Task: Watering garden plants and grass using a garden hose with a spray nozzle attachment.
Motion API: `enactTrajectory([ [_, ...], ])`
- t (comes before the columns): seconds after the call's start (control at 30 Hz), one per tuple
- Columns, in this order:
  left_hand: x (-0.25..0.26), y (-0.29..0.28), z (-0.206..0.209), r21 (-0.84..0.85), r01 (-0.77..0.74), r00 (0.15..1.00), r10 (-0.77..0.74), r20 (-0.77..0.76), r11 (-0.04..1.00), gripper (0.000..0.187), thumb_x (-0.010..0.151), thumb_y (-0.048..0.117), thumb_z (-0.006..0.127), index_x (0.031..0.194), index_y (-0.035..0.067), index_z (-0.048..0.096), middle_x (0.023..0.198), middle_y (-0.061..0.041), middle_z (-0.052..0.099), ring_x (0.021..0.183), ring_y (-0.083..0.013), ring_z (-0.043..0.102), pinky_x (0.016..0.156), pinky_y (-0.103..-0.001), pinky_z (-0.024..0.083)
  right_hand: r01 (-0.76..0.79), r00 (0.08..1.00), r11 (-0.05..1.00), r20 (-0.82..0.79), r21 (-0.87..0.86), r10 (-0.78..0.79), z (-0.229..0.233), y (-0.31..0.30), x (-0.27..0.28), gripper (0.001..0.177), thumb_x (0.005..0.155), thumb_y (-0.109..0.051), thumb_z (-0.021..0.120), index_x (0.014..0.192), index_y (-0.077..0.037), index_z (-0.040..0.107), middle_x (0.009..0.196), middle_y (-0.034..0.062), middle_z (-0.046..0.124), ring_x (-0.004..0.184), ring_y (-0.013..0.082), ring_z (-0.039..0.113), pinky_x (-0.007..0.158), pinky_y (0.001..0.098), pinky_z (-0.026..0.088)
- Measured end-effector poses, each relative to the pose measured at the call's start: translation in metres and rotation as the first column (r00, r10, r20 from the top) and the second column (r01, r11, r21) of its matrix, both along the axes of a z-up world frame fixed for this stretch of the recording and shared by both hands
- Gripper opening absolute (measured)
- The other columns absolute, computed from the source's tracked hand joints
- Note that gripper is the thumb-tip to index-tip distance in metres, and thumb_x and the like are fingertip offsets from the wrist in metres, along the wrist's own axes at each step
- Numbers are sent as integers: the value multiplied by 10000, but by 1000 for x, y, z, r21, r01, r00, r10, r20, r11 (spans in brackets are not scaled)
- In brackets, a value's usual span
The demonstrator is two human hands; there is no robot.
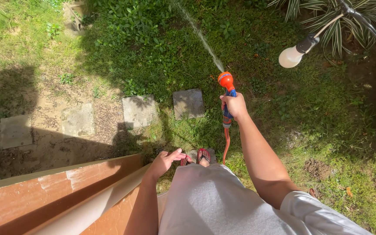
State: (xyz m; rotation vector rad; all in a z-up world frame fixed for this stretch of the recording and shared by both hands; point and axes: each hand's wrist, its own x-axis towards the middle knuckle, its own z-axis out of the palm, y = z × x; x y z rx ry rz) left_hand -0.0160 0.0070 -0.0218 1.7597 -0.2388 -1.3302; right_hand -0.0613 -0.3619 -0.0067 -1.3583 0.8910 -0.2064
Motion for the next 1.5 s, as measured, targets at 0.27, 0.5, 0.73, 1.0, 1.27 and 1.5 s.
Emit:
enactTrajectory([
  [0.27, 1, -5, 1, 18, 49, 998, -49, 29, 999, 586, 916, 568, 583, 1052, 56, 835, 1015, -104, 827, 863, -158, 669, 827, -283, 472, 1, 1000, 1000, -13, 7, -1, 5, 1, -4, 146, 871, -100, 669, 759, -50, 589, 637, 32, 592, 545, 163, 601, 557, 342, 497],
  [0.5, -1, -14, 17, 85, 58, 998, -61, 31, 995, 558, 905, 564, 590, 1067, 92, 839, 1013, -91, 829, 757, -182, 571, 713, -325, 424, 5, 1000, 1000, 20, 16, -6, -1, -4, -6, 115, 859, -93, 664, 771, -56, 599, 645, 33, 593, 549, 164, 599, 563, 336, 497],
  [0.73, -5, -5, 13, 94, 48, 999, -47, -13, 994, 566, 947, 562, 570, 1185, 101, 798, 1092, -110, 805, 871, -163, 584, 748, -282, 420, -122, 972, 989, -193, 84, 136, -28, -10, -34, 128, 840, -76, 681, 756, -28, 597, 663, 51, 609, 547, 177, 606, 543, 358, 511],
  [1.0, -26, 28, -20, 44, -218, 973, 221, -63, 975, 552, 946, 459, 597, 1215, -8, 721, 1194, -85, 773, 1129, -195, 698, 931, -372, 463, -483, 474, 711, -530, 511, 703, -154, 44, -102, 144, 869, -84, 560, 835, 18, 656, 679, 108, 625, 543, 237, 629, 491, 419, 536],
  [1.27, -27, 26, -34, 138, -135, 985, 148, -91, 981, 515, 943, 434, 632, 1199, 2, 745, 1159, -102, 777, 1090, -211, 707, 1006, -346, 494, -350, 463, 703, -538, 620, 705, -195, 59, -130, 98, 877, -104, 619, 866, -8, 637, 713, 110, 600, 578, 243, 604, 522, 421, 517],
  [1.5, -12, 4, -29, 97, -108, 993, 112, -35, 989, 480, 925, 417, 645, 1190, 31, 751, 1149, -73, 784, 1089, -181, 697, 990, -317, 480, -148, 576, 699, -513, 700, 636, -220, 42, -159, 178, 876, -119, 635, 773, 3, 557, 692, 109, 569, 566, 227, 598, 529, 418, 527],
])
